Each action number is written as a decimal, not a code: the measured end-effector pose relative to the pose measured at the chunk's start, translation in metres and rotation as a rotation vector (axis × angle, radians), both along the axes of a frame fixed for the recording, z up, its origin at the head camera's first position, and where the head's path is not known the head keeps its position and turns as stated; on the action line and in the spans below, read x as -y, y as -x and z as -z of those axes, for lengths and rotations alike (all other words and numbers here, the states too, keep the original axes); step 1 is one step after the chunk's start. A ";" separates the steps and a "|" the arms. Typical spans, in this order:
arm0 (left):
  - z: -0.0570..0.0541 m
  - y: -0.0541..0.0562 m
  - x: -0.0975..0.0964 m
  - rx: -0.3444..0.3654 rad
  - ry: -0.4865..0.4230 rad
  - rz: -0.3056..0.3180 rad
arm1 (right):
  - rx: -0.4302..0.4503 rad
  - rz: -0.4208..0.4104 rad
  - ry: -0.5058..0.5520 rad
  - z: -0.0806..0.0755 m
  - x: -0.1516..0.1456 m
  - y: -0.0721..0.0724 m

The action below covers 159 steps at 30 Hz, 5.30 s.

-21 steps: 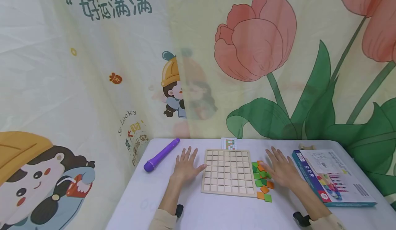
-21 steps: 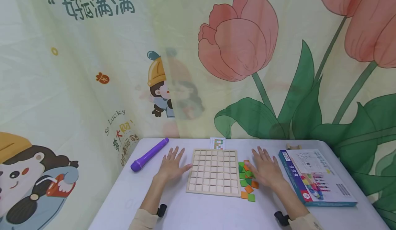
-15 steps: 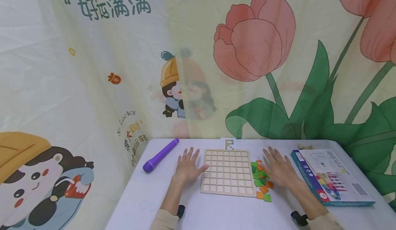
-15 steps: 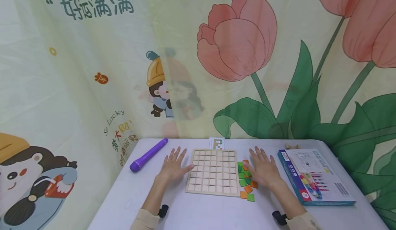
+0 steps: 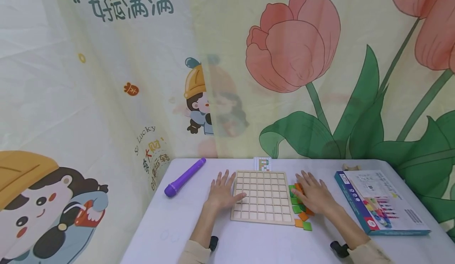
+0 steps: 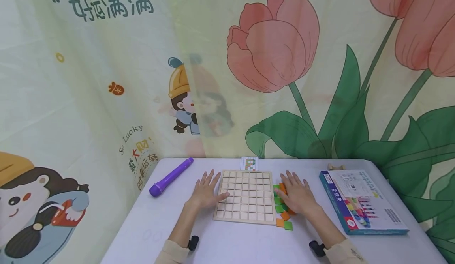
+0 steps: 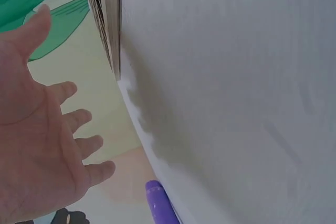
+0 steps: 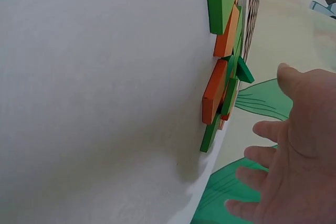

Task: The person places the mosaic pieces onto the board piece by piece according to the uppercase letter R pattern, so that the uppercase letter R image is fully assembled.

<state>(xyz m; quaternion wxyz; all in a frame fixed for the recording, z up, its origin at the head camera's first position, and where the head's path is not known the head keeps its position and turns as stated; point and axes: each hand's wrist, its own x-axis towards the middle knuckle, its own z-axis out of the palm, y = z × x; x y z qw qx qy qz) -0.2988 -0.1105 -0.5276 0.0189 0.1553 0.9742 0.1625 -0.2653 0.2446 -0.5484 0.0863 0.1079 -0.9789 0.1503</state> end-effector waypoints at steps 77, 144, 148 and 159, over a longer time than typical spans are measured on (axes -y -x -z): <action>-0.012 -0.026 -0.021 0.147 0.149 0.114 | 0.137 0.116 0.834 -0.015 0.051 0.055; -0.015 -0.027 -0.020 0.145 0.169 0.130 | 0.045 0.015 0.638 -0.009 0.103 0.075; -0.015 -0.026 -0.021 0.142 0.161 0.137 | 0.019 0.011 0.649 -0.018 0.091 0.067; -0.016 -0.025 -0.020 0.158 0.123 0.125 | -0.010 0.034 0.618 -0.030 0.053 0.052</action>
